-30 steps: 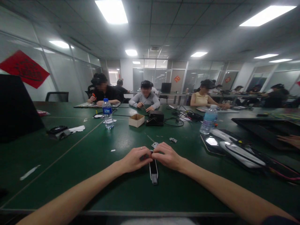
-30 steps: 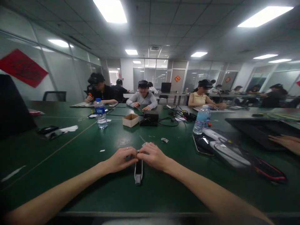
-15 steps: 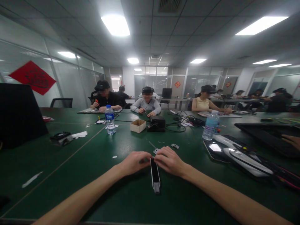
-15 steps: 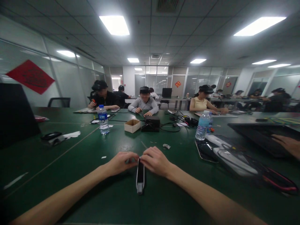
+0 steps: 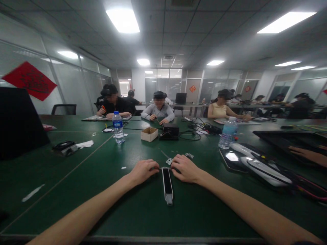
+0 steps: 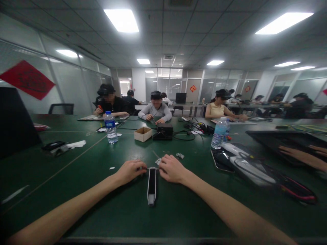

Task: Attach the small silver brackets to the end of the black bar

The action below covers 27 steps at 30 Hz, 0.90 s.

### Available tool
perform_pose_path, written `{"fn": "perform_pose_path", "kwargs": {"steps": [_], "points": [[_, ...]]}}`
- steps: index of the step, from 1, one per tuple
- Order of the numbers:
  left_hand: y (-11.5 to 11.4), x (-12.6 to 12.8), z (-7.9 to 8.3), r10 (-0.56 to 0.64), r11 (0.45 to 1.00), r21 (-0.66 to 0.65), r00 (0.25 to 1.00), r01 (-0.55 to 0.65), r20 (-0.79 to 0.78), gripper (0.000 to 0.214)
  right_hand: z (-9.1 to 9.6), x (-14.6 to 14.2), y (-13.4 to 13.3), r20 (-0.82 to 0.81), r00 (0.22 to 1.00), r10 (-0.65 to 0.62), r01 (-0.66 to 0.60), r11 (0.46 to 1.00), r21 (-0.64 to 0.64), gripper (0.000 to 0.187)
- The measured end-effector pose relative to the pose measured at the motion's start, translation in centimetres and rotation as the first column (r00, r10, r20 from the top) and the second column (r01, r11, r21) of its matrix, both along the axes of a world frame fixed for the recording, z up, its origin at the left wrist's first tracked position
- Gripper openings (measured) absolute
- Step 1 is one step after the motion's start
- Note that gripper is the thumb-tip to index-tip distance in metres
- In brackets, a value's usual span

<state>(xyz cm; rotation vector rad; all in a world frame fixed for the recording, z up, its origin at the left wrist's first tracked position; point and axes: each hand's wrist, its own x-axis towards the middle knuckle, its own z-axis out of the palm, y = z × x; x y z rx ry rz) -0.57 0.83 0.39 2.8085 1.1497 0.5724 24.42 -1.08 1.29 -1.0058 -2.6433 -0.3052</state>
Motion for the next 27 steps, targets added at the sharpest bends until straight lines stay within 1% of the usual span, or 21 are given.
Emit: {"fn": "perform_pose_path", "kwargs": {"steps": [5,11,17,21,23,24,27], "points": [[0.0,0.2,-0.2,0.037,0.998,-0.049,0.998,-0.034,0.056,0.008,-0.2,0.0,0.1,-0.01,1.0,0.026,-0.026,1.0,0.003,0.018],[-0.1,0.6,-0.3,0.097,0.984,-0.164,0.988,-0.076,0.123,0.008,-0.2,-0.2,0.0,-0.01,1.0,0.023,-0.023,1.0,0.004,0.018],[-0.3,1.1,-0.5,0.083,0.985,-0.164,0.984,-0.057,0.158,0.008,-0.3,-0.2,0.2,-0.038,0.998,0.05,-0.05,0.999,0.006,0.018],[-0.2,1.3,-0.7,0.061,0.987,-0.157,0.983,-0.034,0.173,0.013,-0.2,-0.3,0.0,-0.03,0.998,0.054,-0.054,0.999,-0.002,0.018],[-0.2,1.3,-0.8,0.054,0.989,-0.141,0.985,-0.031,0.162,0.014,-0.1,-0.4,-0.1,-0.025,0.999,0.021,-0.021,1.0,0.007,0.018],[-0.1,1.3,-0.9,0.052,0.991,-0.133,0.987,-0.031,0.153,0.014,0.0,-0.3,0.0,-0.03,0.999,-0.015,0.016,1.0,0.016,0.019],[-0.1,1.2,-0.8,0.049,0.992,-0.118,0.991,-0.034,0.124,0.017,0.0,0.4,0.9,-0.07,0.984,-0.164,0.168,0.985,0.05,0.022]]}}
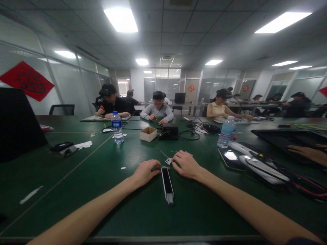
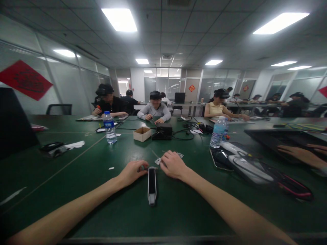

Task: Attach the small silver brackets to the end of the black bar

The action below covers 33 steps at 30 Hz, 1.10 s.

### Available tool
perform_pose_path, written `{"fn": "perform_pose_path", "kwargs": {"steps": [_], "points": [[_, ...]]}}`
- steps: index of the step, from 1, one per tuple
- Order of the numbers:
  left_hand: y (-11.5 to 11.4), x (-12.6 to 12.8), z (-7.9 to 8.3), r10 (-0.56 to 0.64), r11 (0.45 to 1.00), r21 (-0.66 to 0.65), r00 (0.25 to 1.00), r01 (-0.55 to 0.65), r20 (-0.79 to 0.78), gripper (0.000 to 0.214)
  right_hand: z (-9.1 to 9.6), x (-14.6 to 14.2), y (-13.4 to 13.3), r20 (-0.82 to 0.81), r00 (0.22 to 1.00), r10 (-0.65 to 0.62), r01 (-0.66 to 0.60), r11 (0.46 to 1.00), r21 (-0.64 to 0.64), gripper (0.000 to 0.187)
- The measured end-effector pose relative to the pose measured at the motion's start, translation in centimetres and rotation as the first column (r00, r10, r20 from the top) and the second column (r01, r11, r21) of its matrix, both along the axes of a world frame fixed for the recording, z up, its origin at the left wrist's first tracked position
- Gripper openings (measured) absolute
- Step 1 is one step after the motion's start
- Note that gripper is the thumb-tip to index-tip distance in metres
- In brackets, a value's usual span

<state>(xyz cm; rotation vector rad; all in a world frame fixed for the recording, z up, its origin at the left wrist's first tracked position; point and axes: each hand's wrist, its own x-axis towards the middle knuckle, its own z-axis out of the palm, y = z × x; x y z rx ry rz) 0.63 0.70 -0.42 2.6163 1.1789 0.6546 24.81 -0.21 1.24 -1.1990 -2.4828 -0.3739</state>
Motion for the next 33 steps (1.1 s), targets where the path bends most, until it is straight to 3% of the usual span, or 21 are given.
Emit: {"fn": "perform_pose_path", "kwargs": {"steps": [3,6,9,13,19,22,29,33], "points": [[-0.2,-0.3,0.2,0.004,0.999,0.033,0.999,-0.003,-0.033,0.017,-0.5,1.8,1.8,-0.041,0.99,-0.139,0.14,0.99,0.028,0.019],[-0.3,-0.5,0.4,-0.019,0.997,0.071,0.999,0.022,-0.043,0.013,-1.5,4.2,3.7,-0.051,0.978,-0.2,0.2,0.98,0.005,0.02],[-0.4,-0.5,0.4,-0.031,0.996,0.078,0.998,0.035,-0.049,0.012,-2.4,5.8,4.9,-0.078,0.983,-0.164,0.16,0.986,-0.045,0.022],[-0.2,-0.3,0.2,-0.019,0.997,0.07,0.999,0.022,-0.046,0.011,-2.6,5.9,5.2,-0.096,0.994,-0.045,0.037,0.996,-0.083,0.026],[-0.3,-0.2,0.3,-0.013,0.998,0.059,0.999,0.016,-0.044,0.009,-1.2,4.7,4.5,0.103,0.988,0.116,-0.101,0.984,-0.145,0.037],[-0.4,-0.2,0.4,-0.019,0.998,0.056,0.999,0.021,-0.038,0.009,-1.0,4.4,4.6,0.122,0.981,0.149,-0.128,0.978,-0.163,0.035],[-0.5,-0.2,0.6,-0.022,0.999,0.049,0.998,0.025,-0.055,0.008,-1.7,4.4,5.5,-0.021,0.991,0.135,-0.136,0.967,-0.213,0.023],[-0.6,-0.1,0.7,-0.014,0.999,0.047,0.998,0.017,-0.06,0.01,-1.2,4.2,5.5,-0.041,0.999,0.024,-0.037,0.941,-0.336,0.017]]}}
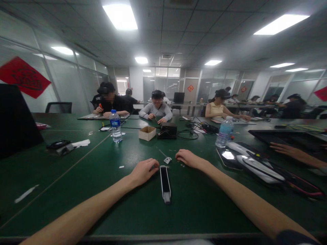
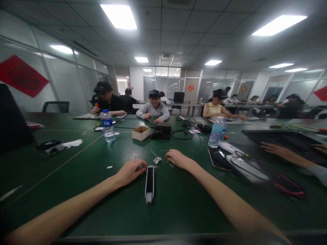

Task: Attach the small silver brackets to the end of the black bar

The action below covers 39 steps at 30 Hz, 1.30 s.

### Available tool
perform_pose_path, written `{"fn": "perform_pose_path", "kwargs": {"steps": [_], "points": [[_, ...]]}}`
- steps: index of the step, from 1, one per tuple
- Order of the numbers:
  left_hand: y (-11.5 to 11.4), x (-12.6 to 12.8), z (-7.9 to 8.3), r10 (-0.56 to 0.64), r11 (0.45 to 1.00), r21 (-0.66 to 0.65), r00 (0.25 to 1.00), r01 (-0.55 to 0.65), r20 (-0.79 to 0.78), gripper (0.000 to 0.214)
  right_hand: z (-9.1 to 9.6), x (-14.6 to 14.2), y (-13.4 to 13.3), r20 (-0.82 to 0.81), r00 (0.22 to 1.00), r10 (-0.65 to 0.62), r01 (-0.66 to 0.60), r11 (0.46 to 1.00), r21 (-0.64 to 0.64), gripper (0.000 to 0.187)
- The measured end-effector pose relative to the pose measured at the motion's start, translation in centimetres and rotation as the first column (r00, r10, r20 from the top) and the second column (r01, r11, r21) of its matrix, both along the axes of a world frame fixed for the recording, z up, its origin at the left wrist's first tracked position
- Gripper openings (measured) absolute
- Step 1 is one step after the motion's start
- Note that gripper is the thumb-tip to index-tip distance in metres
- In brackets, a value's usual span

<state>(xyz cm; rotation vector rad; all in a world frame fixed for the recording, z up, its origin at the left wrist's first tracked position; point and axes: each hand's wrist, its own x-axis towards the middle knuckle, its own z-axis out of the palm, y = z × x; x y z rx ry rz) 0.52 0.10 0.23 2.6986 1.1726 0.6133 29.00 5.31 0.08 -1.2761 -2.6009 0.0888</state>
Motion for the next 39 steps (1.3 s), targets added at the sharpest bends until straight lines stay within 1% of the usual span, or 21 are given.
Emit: {"fn": "perform_pose_path", "kwargs": {"steps": [3,7,9,12,16,19,21,25,27,29,34,37,39], "points": [[0.0,0.0,0.0,0.001,1.0,-0.003,1.0,-0.001,0.003,0.01,0.4,-0.1,-0.2,-0.021,0.997,-0.077,0.075,0.994,-0.078,0.012],[0.1,-0.1,-0.2,0.007,1.0,-0.002,1.0,-0.007,0.004,0.01,0.4,0.1,-0.7,-0.034,0.995,-0.097,0.094,0.992,-0.089,0.011],[0.1,-0.1,-0.3,0.01,1.0,-0.004,1.0,-0.01,0.0,0.01,0.2,0.2,-0.9,-0.041,0.995,-0.092,0.088,0.993,-0.08,0.01],[0.2,-0.2,-0.5,0.003,1.0,-0.002,1.0,-0.003,0.007,0.011,0.2,0.3,-1.1,-0.07,0.995,-0.075,0.073,0.997,-0.033,0.008],[0.4,-0.3,-0.6,-0.003,1.0,-0.021,1.0,0.003,0.017,0.011,0.8,0.9,-1.2,-0.13,0.985,-0.11,0.115,0.993,0.028,0.008],[0.5,-0.4,-0.6,-0.017,0.999,-0.027,1.0,0.017,0.021,0.013,1.4,1.6,-1.4,-0.126,0.983,-0.134,0.141,0.989,0.044,0.008],[0.5,-0.5,-0.6,-0.024,0.999,-0.024,0.999,0.024,0.027,0.013,1.6,2.0,-1.6,-0.097,0.986,-0.132,0.134,0.991,0.015,0.008],[0.2,-0.4,-0.4,-0.034,0.999,-0.022,0.999,0.035,0.034,0.012,1.8,1.7,-2.1,-0.058,0.989,-0.137,0.129,0.983,-0.131,0.01],[0.1,-0.3,-0.3,-0.03,0.999,-0.028,0.999,0.03,0.028,0.011,1.6,1.4,-2.2,-0.046,0.989,-0.143,0.133,0.976,-0.17,0.012],[0.1,-0.3,-0.3,-0.02,0.999,-0.027,1.0,0.021,0.019,0.011,1.4,1.1,-2.2,-0.035,0.988,-0.147,0.139,0.974,-0.177,0.013],[0.3,-0.3,-0.5,-0.017,1.0,-0.019,1.0,0.017,0.023,0.012,0.9,1.1,-1.9,-0.058,0.989,-0.136,0.127,0.982,-0.138,0.013],[0.3,-0.3,-0.5,-0.019,0.999,-0.034,1.0,0.02,0.018,0.012,1.0,1.1,-2.0,-0.08,0.987,-0.141,0.13,0.983,-0.129,0.014],[0.2,-0.3,-0.4,-0.016,0.999,-0.031,1.0,0.017,0.014,0.012,1.2,1.0,-2.2,-0.081,0.987,-0.14,0.13,0.984,-0.123,0.018]]}}
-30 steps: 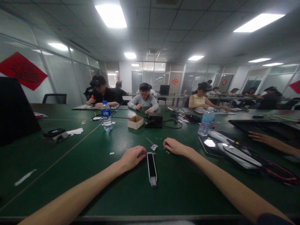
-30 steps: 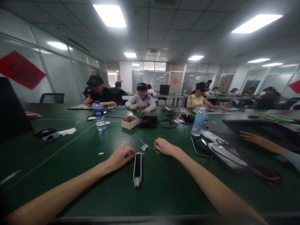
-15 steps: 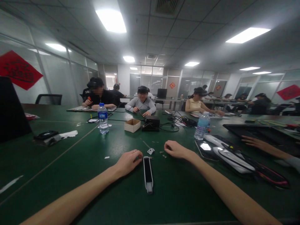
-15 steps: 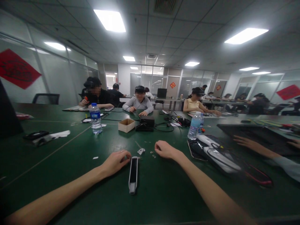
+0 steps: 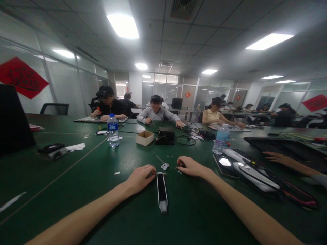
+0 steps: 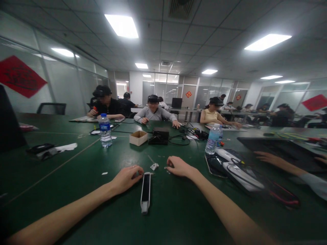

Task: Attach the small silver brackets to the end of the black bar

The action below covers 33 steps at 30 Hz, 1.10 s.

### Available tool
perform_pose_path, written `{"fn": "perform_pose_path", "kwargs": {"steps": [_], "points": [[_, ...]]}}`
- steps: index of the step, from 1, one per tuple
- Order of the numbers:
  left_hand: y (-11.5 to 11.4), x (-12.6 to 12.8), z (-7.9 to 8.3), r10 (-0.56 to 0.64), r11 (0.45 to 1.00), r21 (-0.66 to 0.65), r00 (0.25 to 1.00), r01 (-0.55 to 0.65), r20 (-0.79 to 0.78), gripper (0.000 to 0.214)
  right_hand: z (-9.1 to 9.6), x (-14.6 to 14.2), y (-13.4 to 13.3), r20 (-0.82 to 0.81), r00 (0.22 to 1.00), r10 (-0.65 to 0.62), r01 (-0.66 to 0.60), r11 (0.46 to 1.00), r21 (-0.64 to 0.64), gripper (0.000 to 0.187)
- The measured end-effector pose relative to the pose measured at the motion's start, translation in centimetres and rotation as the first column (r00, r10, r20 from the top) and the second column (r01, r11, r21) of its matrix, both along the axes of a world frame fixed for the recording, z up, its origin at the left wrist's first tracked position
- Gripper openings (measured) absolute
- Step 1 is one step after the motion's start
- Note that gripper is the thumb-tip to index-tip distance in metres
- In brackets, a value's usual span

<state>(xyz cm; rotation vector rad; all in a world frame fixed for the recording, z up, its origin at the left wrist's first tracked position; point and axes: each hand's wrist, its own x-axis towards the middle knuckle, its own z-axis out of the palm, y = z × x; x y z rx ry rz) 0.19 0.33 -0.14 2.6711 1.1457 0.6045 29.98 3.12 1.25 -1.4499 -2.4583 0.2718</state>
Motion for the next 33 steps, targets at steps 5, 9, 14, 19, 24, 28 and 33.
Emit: {"fn": "perform_pose_path", "kwargs": {"steps": [5,9,14,19,24,28,33], "points": [[-0.1,0.1,0.1,0.013,1.0,0.004,1.0,-0.013,-0.016,0.013,0.6,-0.6,-0.4,0.016,1.0,-0.007,0.008,0.999,-0.036,0.015],[-0.1,0.0,0.1,0.012,1.0,0.001,1.0,-0.012,-0.008,0.014,0.7,-0.9,-0.5,-0.021,0.998,-0.053,0.05,0.992,-0.115,0.012],[-0.2,-0.1,0.3,0.013,0.999,0.044,1.0,-0.014,0.008,0.016,0.4,-0.5,-0.2,-0.043,0.999,-0.029,0.024,0.995,-0.093,0.009],[-0.6,0.1,0.7,0.052,0.99,0.129,0.998,-0.057,0.041,0.018,0.6,-0.7,-0.6,-0.02,1.0,-0.003,0.004,0.999,0.032,0.007],[-0.9,0.3,0.7,0.0,0.974,0.226,0.996,-0.019,0.086,0.015,1.0,-3.4,-2.8,-0.097,0.982,0.161,-0.135,0.965,0.227,0.007],[-1.3,0.7,0.3,-0.103,0.963,0.256,0.991,0.078,0.082,0.011,0.8,-6.0,-5.2,-0.195,0.911,0.362,-0.293,0.904,0.31,0.007],[-1.6,0.9,-0.6,-0.161,0.973,0.195,0.969,0.124,0.186,0.012,0.0,-7.7,-6.5,-0.31,0.84,0.445,-0.316,0.866,0.388,0.008]]}}
